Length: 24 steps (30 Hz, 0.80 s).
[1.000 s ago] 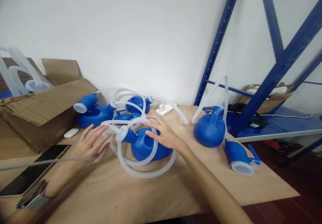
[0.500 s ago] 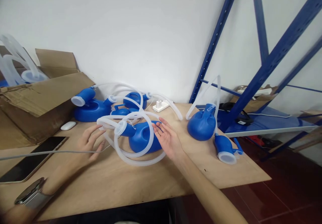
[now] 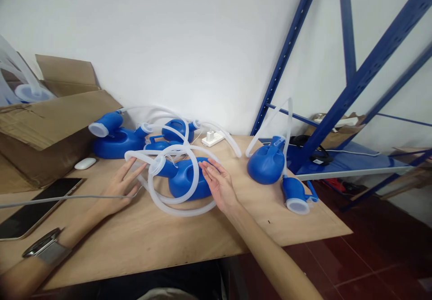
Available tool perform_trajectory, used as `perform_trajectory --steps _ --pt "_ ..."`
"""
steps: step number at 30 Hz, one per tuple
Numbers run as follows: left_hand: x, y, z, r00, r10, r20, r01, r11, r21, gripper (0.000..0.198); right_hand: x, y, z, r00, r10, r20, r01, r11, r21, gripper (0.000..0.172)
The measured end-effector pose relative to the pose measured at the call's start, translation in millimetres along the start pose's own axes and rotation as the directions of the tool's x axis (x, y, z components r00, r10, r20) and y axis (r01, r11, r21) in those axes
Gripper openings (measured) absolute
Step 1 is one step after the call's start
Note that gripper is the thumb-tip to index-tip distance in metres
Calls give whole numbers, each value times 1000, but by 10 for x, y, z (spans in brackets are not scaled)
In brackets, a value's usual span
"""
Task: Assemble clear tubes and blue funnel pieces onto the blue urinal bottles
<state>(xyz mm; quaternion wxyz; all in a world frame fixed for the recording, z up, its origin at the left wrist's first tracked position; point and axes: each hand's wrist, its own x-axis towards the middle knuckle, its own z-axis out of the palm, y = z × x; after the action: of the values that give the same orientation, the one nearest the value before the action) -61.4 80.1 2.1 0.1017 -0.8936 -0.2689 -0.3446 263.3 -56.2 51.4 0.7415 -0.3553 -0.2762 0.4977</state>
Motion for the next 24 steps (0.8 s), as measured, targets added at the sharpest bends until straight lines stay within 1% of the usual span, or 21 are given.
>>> perform_trajectory --steps 5,8,10,11,12,13,14,15,16,17,18,19,20,21,22,24 --pt "-8 -15 -5 999 -5 35 6 1000 -18 69 -30 11 60 1000 6 -29 -6 1000 11 41" --pt "-13 -23 0 999 2 51 0 999 -45 68 -26 54 50 999 -19 -31 19 999 -26 43" --pt "-18 -34 7 998 18 63 -14 998 -66 69 -11 75 7 998 -59 -30 55 992 -115 43" --pt "-21 -42 12 997 29 66 -24 997 -78 70 1 75 -26 996 -88 -15 84 976 -199 43" --pt "-22 -51 19 997 44 70 -38 995 -91 70 16 65 -66 991 -130 24 130 940 -315 41" --pt "-22 -61 28 996 61 71 -53 993 -105 70 35 45 -110 979 -177 98 202 866 -458 38" --pt "-21 -71 37 995 75 71 -66 991 -118 69 56 15 -159 954 -216 208 299 742 -601 36" --pt "-19 -80 45 994 85 72 -75 989 -131 68 80 -20 -208 911 -229 342 411 569 -712 34" --pt "-16 -87 53 993 94 76 -82 986 -142 66 104 -58 -257 856 -204 474 516 372 -772 35" --pt "-14 -92 58 991 102 86 -89 985 -151 64 128 -95 -302 802 -150 579 598 187 -780 38" --pt "-11 -92 60 989 109 100 -93 984 -154 62 151 -126 -343 758 -85 647 651 32 -759 43" --pt "-10 -89 60 986 116 118 -97 983 -154 60 174 -151 -379 729 -28 684 680 -89 -728 47" --pt "-10 -82 56 982 127 140 -106 983 -152 59 195 -171 -411 715 11 699 689 -182 -701 50" --pt "-10 -72 49 977 140 161 -117 982 -149 58 215 -185 -441 711 33 702 685 -255 -682 52" --pt "-10 -58 39 972 156 176 -131 980 -148 57 234 -198 -470 712 42 701 675 -314 -668 53" --pt "-6 -23 9 963 188 196 -159 975 -154 56 268 -227 -537 725 40 687 645 -388 -658 54"
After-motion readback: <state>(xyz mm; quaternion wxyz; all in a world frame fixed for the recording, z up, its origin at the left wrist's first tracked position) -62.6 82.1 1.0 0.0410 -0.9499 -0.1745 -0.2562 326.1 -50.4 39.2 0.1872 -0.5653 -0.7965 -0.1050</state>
